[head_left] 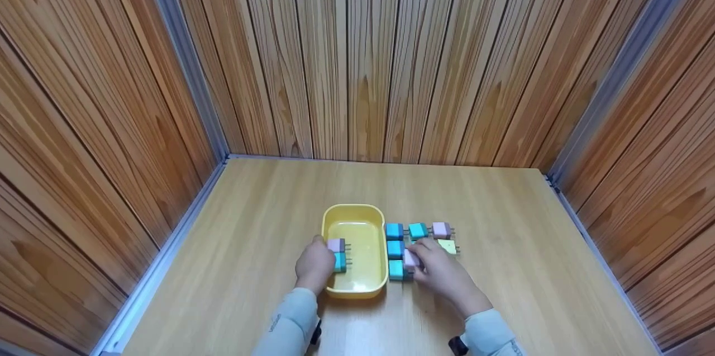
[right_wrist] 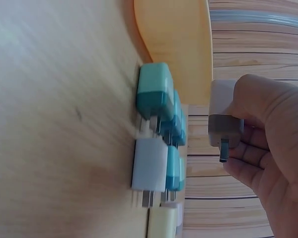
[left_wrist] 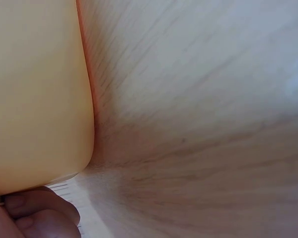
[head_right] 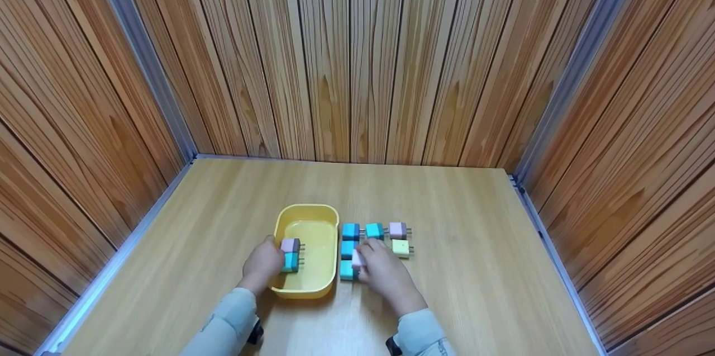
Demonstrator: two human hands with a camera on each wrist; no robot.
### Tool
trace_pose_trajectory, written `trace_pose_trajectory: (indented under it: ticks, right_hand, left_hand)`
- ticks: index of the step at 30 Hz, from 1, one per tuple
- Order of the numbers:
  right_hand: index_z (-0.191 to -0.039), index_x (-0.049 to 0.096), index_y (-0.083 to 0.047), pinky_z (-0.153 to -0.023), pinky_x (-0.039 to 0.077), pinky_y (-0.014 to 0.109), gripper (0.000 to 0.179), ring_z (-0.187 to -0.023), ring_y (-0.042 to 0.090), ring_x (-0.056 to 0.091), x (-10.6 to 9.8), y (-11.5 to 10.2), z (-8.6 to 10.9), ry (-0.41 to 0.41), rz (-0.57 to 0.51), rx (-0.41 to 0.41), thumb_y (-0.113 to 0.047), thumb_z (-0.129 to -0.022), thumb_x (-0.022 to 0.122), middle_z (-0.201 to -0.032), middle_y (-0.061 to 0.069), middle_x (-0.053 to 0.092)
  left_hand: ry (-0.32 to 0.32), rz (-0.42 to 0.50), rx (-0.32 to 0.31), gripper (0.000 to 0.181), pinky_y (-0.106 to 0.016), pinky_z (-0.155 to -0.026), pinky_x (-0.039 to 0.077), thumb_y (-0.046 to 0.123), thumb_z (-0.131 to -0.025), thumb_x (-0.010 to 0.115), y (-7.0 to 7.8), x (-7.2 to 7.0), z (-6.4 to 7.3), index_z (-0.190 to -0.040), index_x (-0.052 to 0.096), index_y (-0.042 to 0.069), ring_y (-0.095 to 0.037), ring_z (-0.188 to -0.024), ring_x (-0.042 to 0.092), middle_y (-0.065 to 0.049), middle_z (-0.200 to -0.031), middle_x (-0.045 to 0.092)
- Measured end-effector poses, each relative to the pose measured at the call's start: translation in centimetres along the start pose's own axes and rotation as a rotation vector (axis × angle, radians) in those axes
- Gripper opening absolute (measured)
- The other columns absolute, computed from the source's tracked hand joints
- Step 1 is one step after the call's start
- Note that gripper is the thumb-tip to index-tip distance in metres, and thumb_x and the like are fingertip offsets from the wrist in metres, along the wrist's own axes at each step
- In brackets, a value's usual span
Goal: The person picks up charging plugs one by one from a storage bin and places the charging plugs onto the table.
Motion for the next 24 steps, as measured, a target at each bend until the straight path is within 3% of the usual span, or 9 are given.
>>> trace_pose_trajectory:
  ticks: [4, 8, 15, 24]
  right_hand:
    - [-0.137, 0.064, -0.013, -0.108, 0.048, 0.042, 0.049, -0.125, 0.017, 0.057, 0.1, 0.9, 0.2, -0.006, 0.005, 0.007, -0.025, -0.091, 0.076, -0.131, -0.002, 0.059]
    - [-0.135, 0.064, -0.010, -0.107, 0.048, 0.043, 0.047, -0.123, 0.018, 0.058, 0.0, 1.6, 0.5, 0.002, 0.012, -0.022, -0.023, -0.092, 0.076, -0.129, -0.001, 0.060]
    - [-0.138, 0.062, -0.006, -0.113, 0.042, 0.049, 0.050, -0.139, 0.031, 0.050, -0.4, 2.8, 1.4, 0.000, 0.006, 0.008, -0.018, -0.092, 0.075, -0.147, 0.012, 0.054]
    - [-0.139, 0.061, -0.009, -0.110, 0.045, 0.043, 0.050, -0.131, 0.024, 0.057, -0.2, 4.5, 1.9, -0.006, 0.014, 0.055, -0.018, -0.092, 0.075, -0.138, 0.003, 0.059]
  left_hand:
    - [0.007, -0.017, 0.000, 0.040, -0.049, -0.081, 0.053, 0.013, -0.100, 0.046, 0.0, 0.0, -0.1, -0.138, 0.054, 0.003, -0.025, -0.092, 0.065, -0.012, -0.109, 0.070]
    - [-0.002, -0.006, -0.009, 0.044, -0.050, -0.086, 0.054, 0.013, -0.101, 0.045, 0.0, 0.0, -0.1, -0.143, 0.051, 0.002, -0.026, -0.097, 0.066, -0.013, -0.116, 0.069]
    - [-0.016, -0.006, -0.003, 0.048, -0.051, -0.090, 0.053, 0.013, -0.102, 0.045, 0.1, 0.1, 0.1, -0.148, 0.046, 0.000, -0.026, -0.103, 0.066, -0.016, -0.125, 0.068]
    - [-0.018, -0.018, -0.001, 0.048, -0.048, -0.086, 0.054, 0.014, -0.101, 0.049, 0.1, 0.1, 0.1, -0.147, 0.047, 0.000, -0.023, -0.092, 0.064, -0.013, -0.116, 0.068]
Point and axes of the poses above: each hand's wrist, its own z-axis away from the middle knuckle, its own x-axis out of the palm, y = z × x, the point moved 5 cm from there along -z, towards the middle knuckle
